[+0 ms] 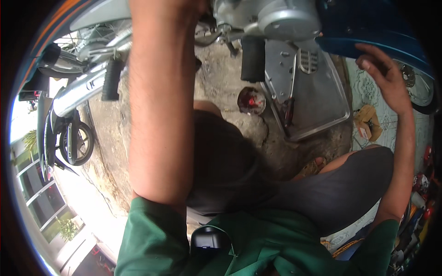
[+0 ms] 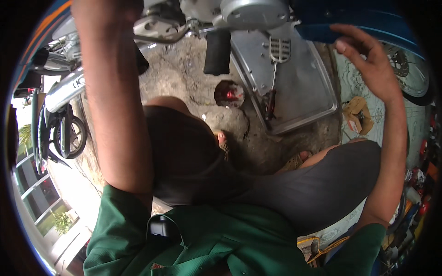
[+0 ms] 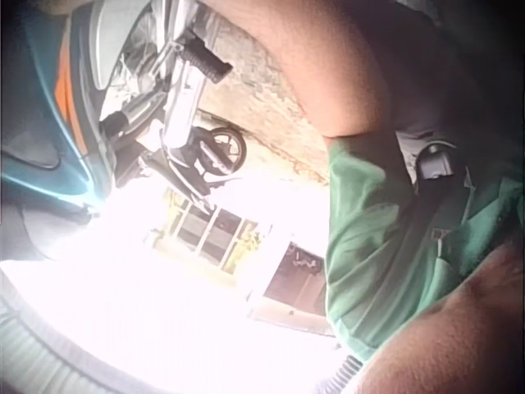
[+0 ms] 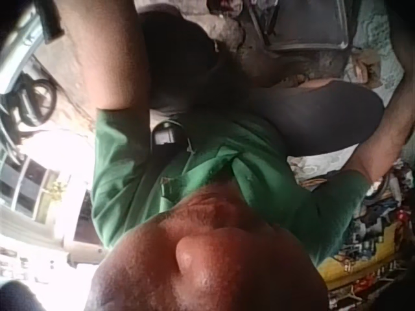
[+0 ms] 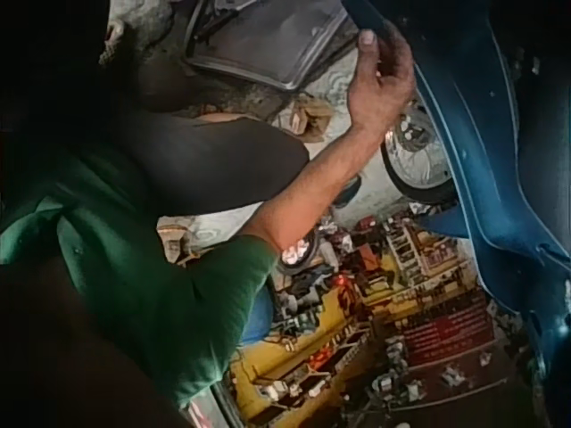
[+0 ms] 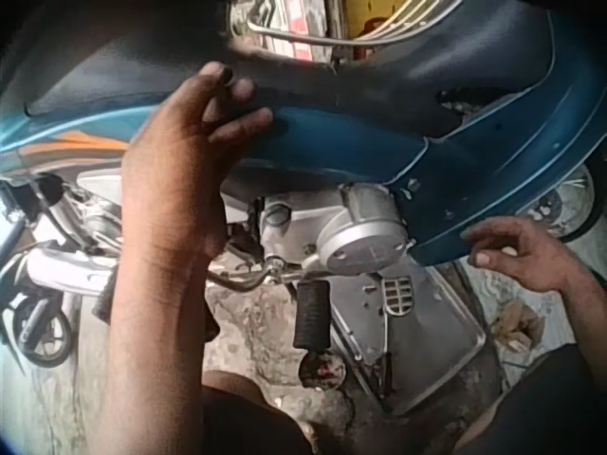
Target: Unscrewing and removing plastic covers from a motorcycle.
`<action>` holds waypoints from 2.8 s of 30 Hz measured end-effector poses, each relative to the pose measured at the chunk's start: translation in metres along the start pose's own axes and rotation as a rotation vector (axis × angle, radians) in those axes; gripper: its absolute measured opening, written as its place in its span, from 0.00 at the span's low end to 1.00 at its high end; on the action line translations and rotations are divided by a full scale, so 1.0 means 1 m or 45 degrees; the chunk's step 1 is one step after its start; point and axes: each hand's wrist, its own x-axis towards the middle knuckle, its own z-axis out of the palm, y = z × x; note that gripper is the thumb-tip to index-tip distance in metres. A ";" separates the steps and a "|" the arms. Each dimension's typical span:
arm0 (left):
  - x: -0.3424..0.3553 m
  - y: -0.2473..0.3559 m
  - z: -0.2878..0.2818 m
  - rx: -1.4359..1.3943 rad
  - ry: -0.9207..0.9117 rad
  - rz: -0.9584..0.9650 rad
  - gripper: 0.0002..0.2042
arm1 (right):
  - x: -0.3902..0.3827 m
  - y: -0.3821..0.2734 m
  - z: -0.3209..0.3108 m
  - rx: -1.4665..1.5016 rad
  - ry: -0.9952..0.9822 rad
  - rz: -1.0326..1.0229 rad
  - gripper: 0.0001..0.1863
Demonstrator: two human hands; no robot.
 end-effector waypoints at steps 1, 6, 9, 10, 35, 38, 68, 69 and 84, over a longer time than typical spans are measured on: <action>-0.008 0.003 -0.002 0.062 0.081 -0.093 0.18 | -0.007 -0.008 -0.001 -0.012 0.001 0.028 0.21; -0.012 -0.010 -0.018 0.112 0.143 -0.137 0.16 | -0.014 -0.032 0.016 0.134 0.073 -0.033 0.18; -0.013 -0.001 -0.013 0.021 0.205 -0.161 0.15 | -0.016 -0.060 0.005 -0.098 0.176 -0.274 0.13; -0.012 0.002 -0.011 0.008 0.208 -0.150 0.15 | -0.016 -0.070 0.001 -0.113 0.180 -0.283 0.13; -0.013 -0.058 0.069 -0.671 -0.379 0.022 0.39 | 0.104 -0.109 0.018 -0.732 1.084 -0.885 0.18; -0.015 -0.062 0.079 -0.691 -0.378 0.034 0.41 | 0.119 -0.103 0.013 -1.301 0.876 -0.824 0.26; -0.002 -0.049 0.065 -0.867 -0.422 0.185 0.45 | 0.167 -0.133 0.001 -1.332 0.625 -0.834 0.33; 0.000 -0.044 0.068 -0.908 -0.432 0.207 0.45 | 0.167 -0.129 -0.012 -1.216 0.588 -0.807 0.31; -0.007 -0.049 0.073 -0.947 -0.406 -0.003 0.36 | 0.102 -0.118 0.003 -0.557 1.143 -1.100 0.16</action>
